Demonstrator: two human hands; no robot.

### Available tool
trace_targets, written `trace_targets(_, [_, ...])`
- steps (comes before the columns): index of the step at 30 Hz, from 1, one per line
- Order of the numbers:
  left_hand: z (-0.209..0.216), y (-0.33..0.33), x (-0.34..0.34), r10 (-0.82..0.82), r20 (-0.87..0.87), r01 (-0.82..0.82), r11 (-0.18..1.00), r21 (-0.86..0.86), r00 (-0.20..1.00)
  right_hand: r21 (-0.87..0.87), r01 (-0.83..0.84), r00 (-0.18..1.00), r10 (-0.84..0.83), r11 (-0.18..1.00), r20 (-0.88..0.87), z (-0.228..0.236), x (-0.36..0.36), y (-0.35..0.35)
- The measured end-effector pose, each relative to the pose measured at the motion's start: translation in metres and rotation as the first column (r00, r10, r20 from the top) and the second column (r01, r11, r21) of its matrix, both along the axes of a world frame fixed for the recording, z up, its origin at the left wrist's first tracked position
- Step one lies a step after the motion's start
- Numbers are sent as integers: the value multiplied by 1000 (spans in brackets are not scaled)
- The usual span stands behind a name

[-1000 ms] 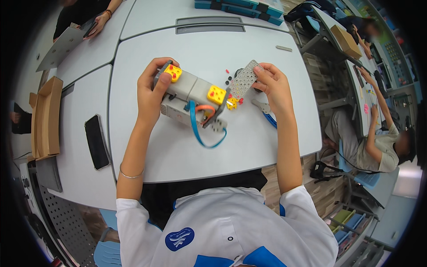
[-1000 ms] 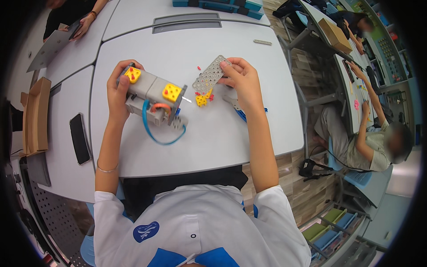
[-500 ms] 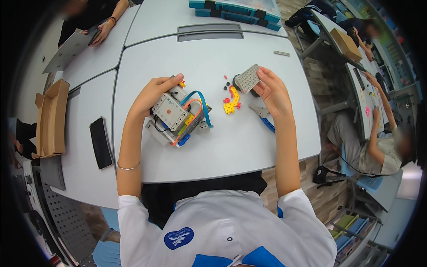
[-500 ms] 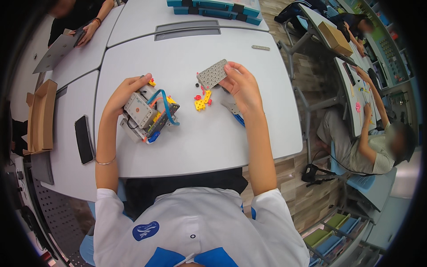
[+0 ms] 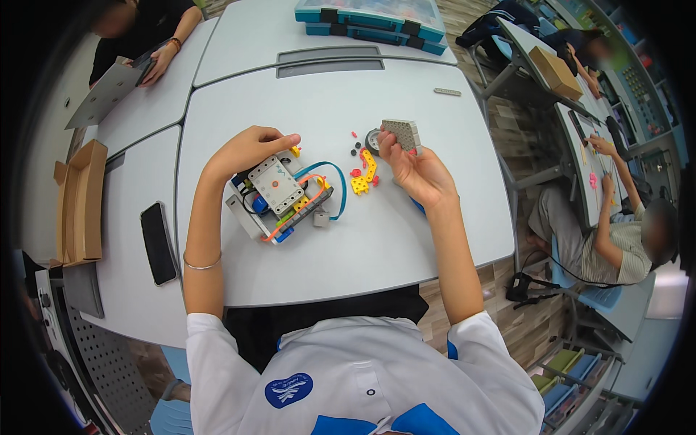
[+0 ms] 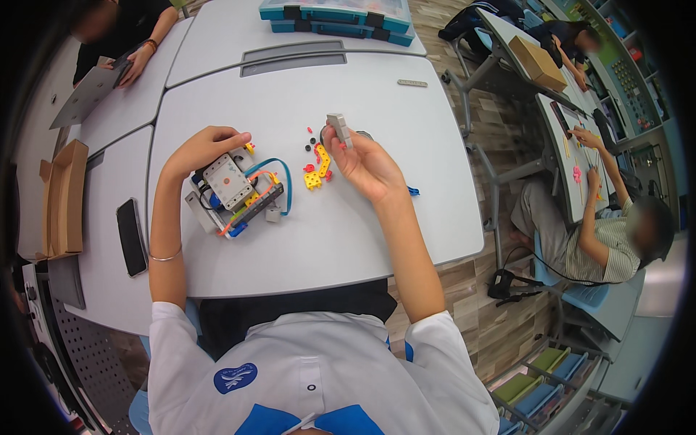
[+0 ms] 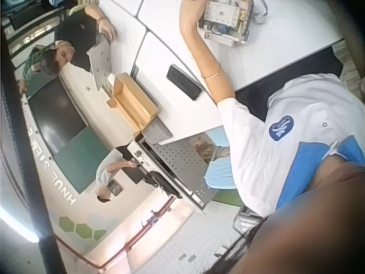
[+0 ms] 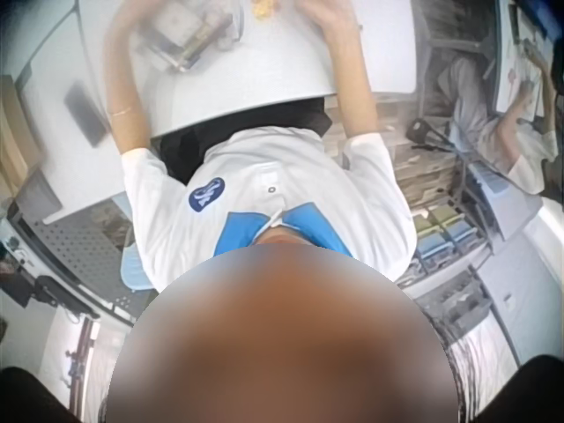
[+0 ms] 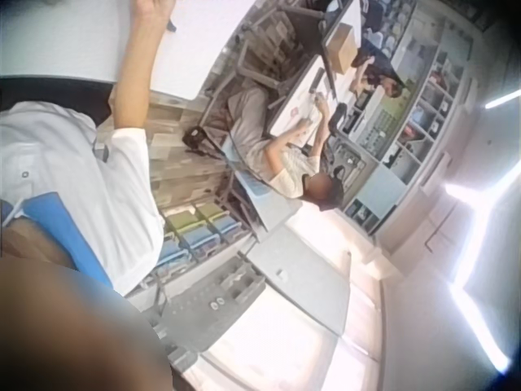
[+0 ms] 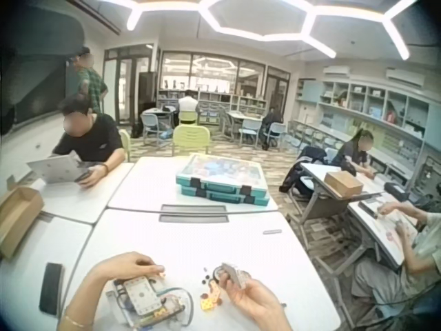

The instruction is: The person assembles a small wheeled robot on a table using a LEGO-like kit. They use pliers to remove and reattach yellow and red plastic pieces, then install wheels and a grey plate onto the chassis.

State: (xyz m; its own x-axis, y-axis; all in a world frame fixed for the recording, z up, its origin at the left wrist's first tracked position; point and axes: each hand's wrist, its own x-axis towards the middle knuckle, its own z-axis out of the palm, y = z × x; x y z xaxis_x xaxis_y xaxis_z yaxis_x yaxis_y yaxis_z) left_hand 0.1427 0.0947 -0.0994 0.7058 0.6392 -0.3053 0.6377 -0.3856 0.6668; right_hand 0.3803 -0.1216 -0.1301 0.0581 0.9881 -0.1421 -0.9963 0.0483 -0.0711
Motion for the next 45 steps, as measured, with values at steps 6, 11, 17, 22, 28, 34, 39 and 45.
trace_targets(6, [41, -62, 8, -29, 387, -97, 948, 302, 921, -134, 355, 692, -164, 925, 703, 24, -25, 2])
trace_targets(11, [43, -118, 23, -218, 614, 208, 974, 89, 758, -43, 482, 476, -220, 875, 851, 26, -30, -1])
trace_targets(17, [25, -128, 26, -235, 674, 58, 960, 274, 700, -7, 529, 405, -246, 849, 881, 28, -38, 0])
trace_targets(22, [19, -126, 25, -355, 704, 26, 901, 432, 615, -32, 434, 502, -213, 900, 838, 27, -38, -1])
trace_targets(28, [25, -121, 19, -380, 627, 134, 905, 403, 681, -38, 404, 552, -210, 914, 807, 27, -41, -2])
trace_targets(34, [36, -118, 27, -376, 691, 35, 891, 453, 617, -117, 316, 515, -67, 942, 854, 18, -31, -2])
trace_targets(39, [3, -101, 17, -577, 569, 189, 780, 596, 586, -123, 254, 154, 86, 959, 984, 30, -35, -15])
trace_targets(45, [33, -117, 13, 76, 810, 252, 930, -268, 581, 121, 490, -772, 365, 863, 520, 16, -26, -98])
